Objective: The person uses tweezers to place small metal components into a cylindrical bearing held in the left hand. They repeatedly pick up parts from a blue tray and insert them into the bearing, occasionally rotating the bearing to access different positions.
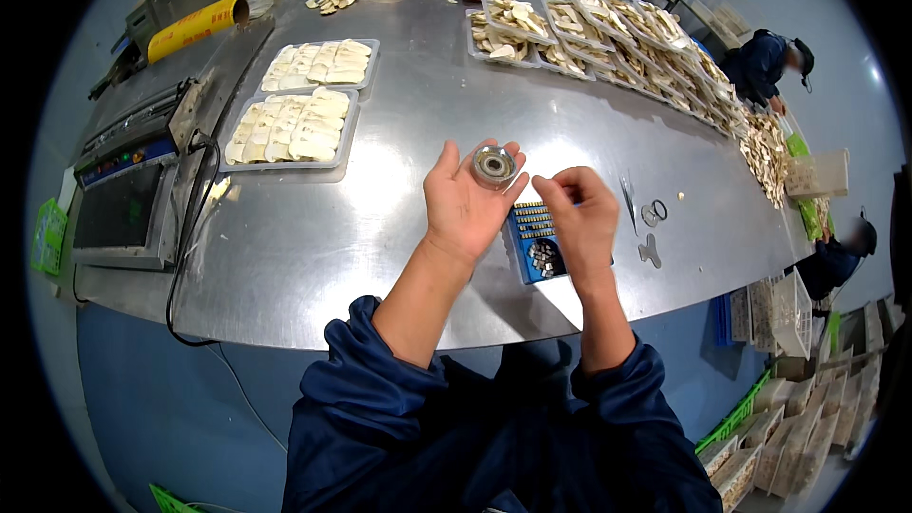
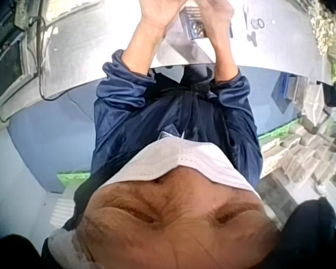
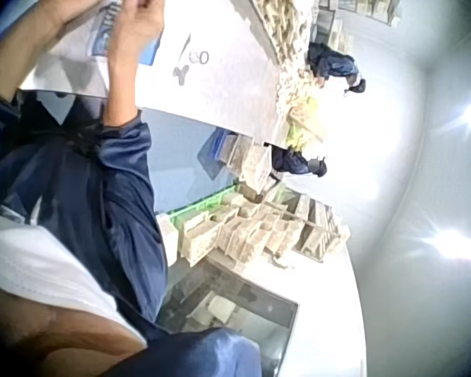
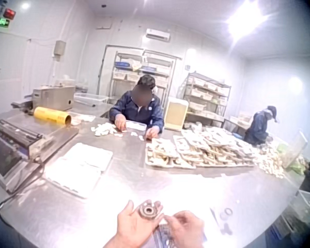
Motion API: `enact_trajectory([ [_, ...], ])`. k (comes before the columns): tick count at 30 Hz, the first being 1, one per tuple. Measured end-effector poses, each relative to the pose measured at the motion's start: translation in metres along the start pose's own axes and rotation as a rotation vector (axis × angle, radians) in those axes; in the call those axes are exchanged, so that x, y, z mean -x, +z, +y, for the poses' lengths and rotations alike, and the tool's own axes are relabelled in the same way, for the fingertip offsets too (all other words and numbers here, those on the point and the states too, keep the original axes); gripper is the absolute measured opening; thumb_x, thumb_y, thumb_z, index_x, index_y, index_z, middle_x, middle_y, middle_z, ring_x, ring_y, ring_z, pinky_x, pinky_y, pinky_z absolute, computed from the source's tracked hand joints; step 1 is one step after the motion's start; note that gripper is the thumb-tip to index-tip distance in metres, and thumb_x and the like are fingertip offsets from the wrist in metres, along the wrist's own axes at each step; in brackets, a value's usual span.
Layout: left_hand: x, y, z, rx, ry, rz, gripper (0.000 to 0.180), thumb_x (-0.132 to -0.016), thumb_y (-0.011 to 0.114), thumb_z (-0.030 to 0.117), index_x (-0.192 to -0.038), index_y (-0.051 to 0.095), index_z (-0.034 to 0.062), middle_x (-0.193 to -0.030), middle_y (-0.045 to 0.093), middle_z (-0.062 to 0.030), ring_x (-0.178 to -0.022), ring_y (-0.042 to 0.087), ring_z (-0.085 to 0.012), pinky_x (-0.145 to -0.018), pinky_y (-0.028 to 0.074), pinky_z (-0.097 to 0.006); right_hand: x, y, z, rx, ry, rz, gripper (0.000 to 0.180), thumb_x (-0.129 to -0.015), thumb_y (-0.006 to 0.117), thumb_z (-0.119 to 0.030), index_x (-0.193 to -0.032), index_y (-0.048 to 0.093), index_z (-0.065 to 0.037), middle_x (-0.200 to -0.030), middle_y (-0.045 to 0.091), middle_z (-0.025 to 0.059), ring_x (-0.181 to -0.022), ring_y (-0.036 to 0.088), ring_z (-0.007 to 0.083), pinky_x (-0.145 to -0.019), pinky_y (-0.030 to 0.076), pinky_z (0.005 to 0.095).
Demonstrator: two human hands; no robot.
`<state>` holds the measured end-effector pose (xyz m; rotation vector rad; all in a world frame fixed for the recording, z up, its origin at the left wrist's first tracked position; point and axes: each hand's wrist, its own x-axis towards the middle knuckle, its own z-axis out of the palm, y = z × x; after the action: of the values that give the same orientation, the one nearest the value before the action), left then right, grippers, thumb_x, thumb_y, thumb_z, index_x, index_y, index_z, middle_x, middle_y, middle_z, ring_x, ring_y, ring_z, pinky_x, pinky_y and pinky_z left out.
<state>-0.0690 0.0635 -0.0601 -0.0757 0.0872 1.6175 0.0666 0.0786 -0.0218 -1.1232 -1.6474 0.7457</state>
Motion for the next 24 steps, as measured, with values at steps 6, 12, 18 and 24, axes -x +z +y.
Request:
enact_trajectory([
  [6, 0.001, 0.002, 0.0, 0.044, -0.015, 0.006, 0.055, -0.099, 0.034, 0.043, -0.121, 0.041, -0.0061, -0.137, 0.035, -0.028, -0.136, 0.025, -0.0394, -0.112, 0.019, -0.054, -0.009, -0.035, 0.013, 0.059, 0.065, 0.12, 0.016, -0.08, 0.072, -0.012, -0.076, 0.063, 0.0, -0.063, 0.055, -0.0018, -0.057, 0.046, 0.0045, -0.052, 0.039, 0.0194],
  [12, 0.002, 0.002, 0.0, 0.046, -0.036, -0.005, 0.056, -0.098, 0.034, 0.044, -0.123, 0.04, -0.0061, -0.139, 0.032, -0.0284, -0.137, 0.023, -0.0399, -0.112, 0.019, -0.054, -0.004, -0.035, 0.018, 0.065, 0.049, 0.083, 0.019, -0.078, 0.074, -0.015, -0.084, 0.064, 0.0, -0.071, 0.06, 0.0018, -0.064, 0.053, 0.0087, -0.06, 0.045, 0.0227],
  [18, 0.003, 0.001, 0.0, -0.003, -0.044, 0.003, 0.057, -0.098, 0.033, 0.046, -0.121, 0.042, -0.0059, -0.134, 0.039, -0.0279, -0.131, 0.033, -0.0405, -0.11, 0.025, -0.055, -0.001, 0.002, 0.008, 0.312, -0.388, -0.026, 0.049, -0.066, 0.079, -0.014, -0.108, 0.057, -0.001, -0.102, 0.059, 0.0143, -0.094, 0.058, 0.028, -0.079, 0.049, 0.0363],
  [24, 0.002, 0.002, -0.002, -0.028, -0.065, -0.018, 0.056, -0.097, 0.033, 0.05, -0.117, 0.043, -0.0018, -0.122, 0.047, -0.025, -0.117, 0.046, -0.0371, -0.103, 0.034, -0.052, -0.009, 0.026, 0.007, 0.324, -0.53, -0.085, 0.055, -0.063, 0.078, -0.012, -0.112, 0.054, 0.001, -0.108, 0.056, 0.017, -0.103, 0.052, 0.0334, -0.086, 0.046, 0.039],
])
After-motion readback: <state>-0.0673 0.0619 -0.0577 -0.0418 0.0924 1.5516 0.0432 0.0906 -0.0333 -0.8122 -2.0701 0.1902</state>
